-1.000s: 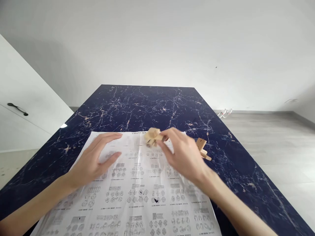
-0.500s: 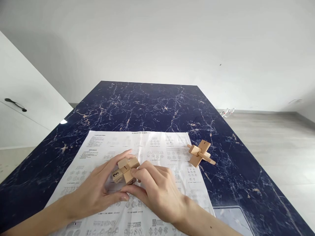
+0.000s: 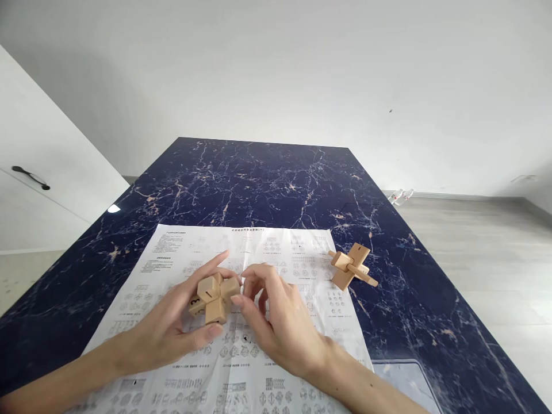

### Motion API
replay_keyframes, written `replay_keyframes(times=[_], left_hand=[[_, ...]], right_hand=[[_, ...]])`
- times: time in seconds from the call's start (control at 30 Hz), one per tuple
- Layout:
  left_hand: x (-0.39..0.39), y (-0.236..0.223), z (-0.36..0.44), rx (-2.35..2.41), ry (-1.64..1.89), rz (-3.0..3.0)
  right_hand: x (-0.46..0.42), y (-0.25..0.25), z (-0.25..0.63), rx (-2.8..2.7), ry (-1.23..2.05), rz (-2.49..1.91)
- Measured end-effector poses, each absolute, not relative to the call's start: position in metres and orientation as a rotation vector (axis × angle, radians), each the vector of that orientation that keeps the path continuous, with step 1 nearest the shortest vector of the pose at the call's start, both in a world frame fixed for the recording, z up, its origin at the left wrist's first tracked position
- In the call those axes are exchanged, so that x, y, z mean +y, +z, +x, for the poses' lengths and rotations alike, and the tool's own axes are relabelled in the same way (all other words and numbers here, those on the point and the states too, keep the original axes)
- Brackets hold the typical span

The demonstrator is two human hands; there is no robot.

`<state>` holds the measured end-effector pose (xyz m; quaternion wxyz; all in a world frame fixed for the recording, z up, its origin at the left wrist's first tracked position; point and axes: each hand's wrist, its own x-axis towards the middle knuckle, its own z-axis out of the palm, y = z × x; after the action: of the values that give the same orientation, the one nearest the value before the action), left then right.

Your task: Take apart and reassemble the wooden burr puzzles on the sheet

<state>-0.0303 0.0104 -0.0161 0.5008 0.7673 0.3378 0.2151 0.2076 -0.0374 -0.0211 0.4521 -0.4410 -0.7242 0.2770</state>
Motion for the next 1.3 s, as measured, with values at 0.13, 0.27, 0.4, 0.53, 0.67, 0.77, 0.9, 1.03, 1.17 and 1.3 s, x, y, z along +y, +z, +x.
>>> replay_keyframes(times=[0.13, 0.27, 0.4, 0.53, 0.67, 0.77, 0.9, 1.03, 1.17, 1.3], left_hand=[[0.008, -0.015, -0.029, 0.783, 0.491, 1.876], [0.009, -0.012, -0.028, 0.758, 0.557, 1.832], [0.014, -0.008, -0.027, 0.792, 0.580, 1.732], [0.016, -0.006, -0.027, 0.745, 0.526, 1.681], [0.016, -0.005, -0.027, 0.692, 0.517, 1.663], [0.019, -0.003, -0.027, 0.657, 0.475, 1.647], [0.024, -0.001, -0.027, 0.638, 0.449, 1.674], [0.024, -0.002, -0.028, 0.613, 0.435, 1.700], [0.021, -0.004, -0.026, 0.611, 0.447, 1.685], [0.018, -0.005, -0.025, 0.620, 0.499, 1.706]], right_hand=[[-0.034, -0.024, 0.212, -1.963, 0.751, -1.112], [-0.033, -0.022, 0.215, -1.997, 0.700, -1.083], [-0.034, -0.018, 0.217, -2.013, 0.699, -1.084], [-0.034, -0.017, 0.217, -2.056, 0.679, -1.065], [-0.036, -0.016, 0.216, -2.056, 0.699, -1.063], [-0.038, -0.014, 0.216, -2.049, 0.733, -1.049], [-0.038, -0.014, 0.215, -2.073, 0.681, -1.007], [-0.037, -0.016, 0.214, -2.092, 0.637, -0.941], [-0.038, -0.017, 0.214, -2.044, 0.686, -0.942], [-0.041, -0.016, 0.213, -1.960, 0.875, -1.000]])
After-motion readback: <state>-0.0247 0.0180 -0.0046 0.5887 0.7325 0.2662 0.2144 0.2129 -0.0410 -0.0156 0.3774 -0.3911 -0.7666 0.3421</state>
